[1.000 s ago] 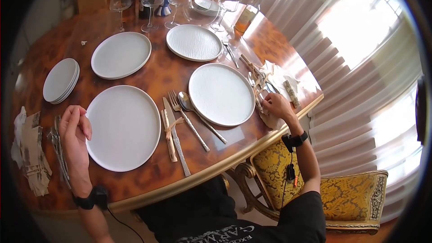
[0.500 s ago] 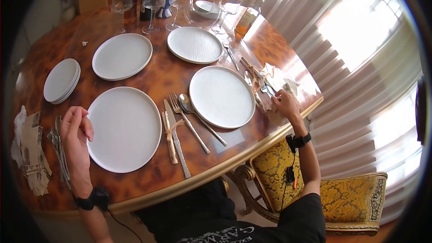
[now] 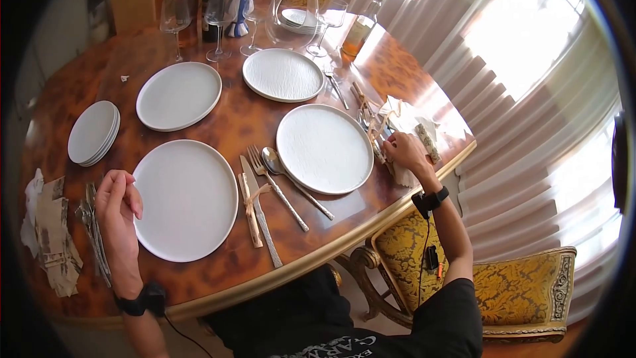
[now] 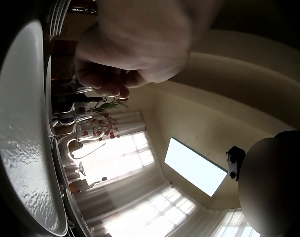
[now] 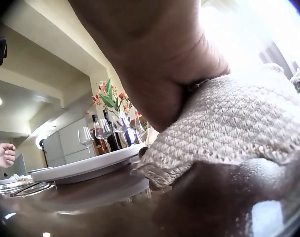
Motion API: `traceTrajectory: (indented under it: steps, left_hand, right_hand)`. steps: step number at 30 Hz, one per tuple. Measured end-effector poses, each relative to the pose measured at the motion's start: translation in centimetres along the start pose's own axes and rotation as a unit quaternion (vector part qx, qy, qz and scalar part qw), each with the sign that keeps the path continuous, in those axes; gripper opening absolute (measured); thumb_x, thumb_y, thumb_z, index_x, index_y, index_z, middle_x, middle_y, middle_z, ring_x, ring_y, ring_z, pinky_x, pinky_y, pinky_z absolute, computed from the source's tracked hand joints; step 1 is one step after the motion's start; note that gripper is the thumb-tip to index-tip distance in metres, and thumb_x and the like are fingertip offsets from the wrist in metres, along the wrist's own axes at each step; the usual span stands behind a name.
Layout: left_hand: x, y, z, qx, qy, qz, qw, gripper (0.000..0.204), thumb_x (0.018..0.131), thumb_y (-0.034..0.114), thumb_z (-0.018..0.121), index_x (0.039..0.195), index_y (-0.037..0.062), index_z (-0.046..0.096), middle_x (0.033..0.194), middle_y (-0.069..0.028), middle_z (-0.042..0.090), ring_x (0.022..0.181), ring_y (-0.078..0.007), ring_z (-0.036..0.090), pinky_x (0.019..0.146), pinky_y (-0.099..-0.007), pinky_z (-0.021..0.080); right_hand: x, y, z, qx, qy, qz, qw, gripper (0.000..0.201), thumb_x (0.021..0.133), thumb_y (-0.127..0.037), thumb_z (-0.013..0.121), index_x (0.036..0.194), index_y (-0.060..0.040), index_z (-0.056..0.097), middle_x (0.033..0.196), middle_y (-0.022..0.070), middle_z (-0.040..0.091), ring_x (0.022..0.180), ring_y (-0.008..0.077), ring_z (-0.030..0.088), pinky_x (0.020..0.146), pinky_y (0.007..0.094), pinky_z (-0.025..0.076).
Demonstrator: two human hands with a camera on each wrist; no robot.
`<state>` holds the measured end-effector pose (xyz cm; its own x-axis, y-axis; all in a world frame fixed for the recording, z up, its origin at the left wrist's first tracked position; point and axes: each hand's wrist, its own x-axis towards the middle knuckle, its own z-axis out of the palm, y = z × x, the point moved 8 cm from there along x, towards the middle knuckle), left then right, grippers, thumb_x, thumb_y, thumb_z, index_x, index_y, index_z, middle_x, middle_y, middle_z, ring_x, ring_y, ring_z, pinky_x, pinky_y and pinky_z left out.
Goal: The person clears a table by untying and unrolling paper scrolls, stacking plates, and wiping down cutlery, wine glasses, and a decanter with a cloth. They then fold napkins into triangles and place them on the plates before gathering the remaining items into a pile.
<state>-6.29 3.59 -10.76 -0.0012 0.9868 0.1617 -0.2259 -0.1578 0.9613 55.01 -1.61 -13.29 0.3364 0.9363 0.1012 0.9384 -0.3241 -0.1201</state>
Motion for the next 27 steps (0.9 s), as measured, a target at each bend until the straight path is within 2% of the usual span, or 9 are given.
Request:
traceTrajectory:
  steps: [3,6,9,15,17,23,27]
  left_hand:
    - [0.1,-0.2,-0.2,0.001,-0.004,-0.002,1.0,0.02,0.102,0.022,0.048,0.091,0.0069,0.054,0.056,0.0039,0.041,0.049,-0.0048,0.037,0.048,-0.0206,0.027]
    - [0.0,-0.1,0.0,-0.005,-0.001,0.002,1.0,0.022,0.102,0.021,0.047,0.09,0.0043,0.054,0.057,0.0031,0.041,0.05,-0.0045,0.037,0.048,-0.0207,0.028]
    - [-0.1,-0.1,0.3,0.003,-0.005,0.003,1.0,0.022,0.102,0.021,0.047,0.09,0.0043,0.055,0.057,0.0031,0.041,0.05,-0.0045,0.037,0.048,-0.0208,0.028]
    - [0.1,-0.5,0.0,-0.017,-0.009,0.004,1.0,0.021,0.102,0.021,0.049,0.09,0.0048,0.055,0.057,0.0031,0.042,0.049,-0.0046,0.038,0.048,-0.0207,0.028]
    - [0.2,-0.4,-0.2,-0.014,-0.011,0.008,1.0,0.02,0.102,0.021,0.048,0.091,0.0057,0.055,0.056,0.0033,0.041,0.049,-0.0046,0.038,0.047,-0.0207,0.028]
    - [0.2,-0.2,-0.4,-0.009,-0.006,0.011,1.0,0.019,0.102,0.021,0.048,0.092,0.0064,0.055,0.056,0.0037,0.042,0.048,-0.0046,0.038,0.047,-0.0207,0.027]
    - [0.1,0.0,-0.2,-0.004,-0.007,0.009,1.0,0.019,0.102,0.021,0.048,0.092,0.0063,0.056,0.056,0.0037,0.043,0.048,-0.0046,0.038,0.047,-0.0207,0.027]
  right_hand:
    - [-0.7,1.4,-2.5,-0.004,0.049,0.03,0.998,0.034,0.083,-0.035,0.062,0.091,-0.0043,0.072,0.082,0.0186,0.07,0.08,0.0345,0.068,0.073,0.0424,0.052]
    - [-1.0,5.8,-3.0,-0.031,0.027,0.071,0.997,0.034,0.082,-0.037,0.064,0.09,-0.0048,0.072,0.083,0.0166,0.071,0.082,0.0329,0.069,0.075,0.0423,0.052]
    - [-2.4,6.9,-2.1,-0.024,-0.005,0.069,0.997,0.035,0.083,-0.038,0.064,0.088,-0.0049,0.071,0.083,0.015,0.072,0.083,0.0321,0.069,0.076,0.0418,0.052]
    - [-2.0,5.7,-1.2,-0.03,-0.033,0.047,0.998,0.035,0.083,-0.037,0.061,0.089,-0.0047,0.072,0.086,0.0173,0.071,0.085,0.0337,0.068,0.074,0.0421,0.053]
    - [-1.8,4.3,-0.9,-0.021,-0.084,0.034,0.996,0.036,0.083,-0.037,0.06,0.092,-0.0043,0.073,0.085,0.0184,0.071,0.085,0.0347,0.068,0.074,0.0422,0.053]
    - [-0.4,4.5,0.4,0.006,-0.029,0.025,0.999,0.036,0.081,-0.036,0.06,0.087,-0.0034,0.074,0.083,0.0194,0.07,0.082,0.0336,0.068,0.073,0.0423,0.054]
    - [-0.2,4.3,0.9,0.024,-0.037,0.039,0.998,0.036,0.081,-0.036,0.06,0.084,-0.0022,0.074,0.082,0.0205,0.07,0.08,0.0337,0.068,0.072,0.0425,0.054]
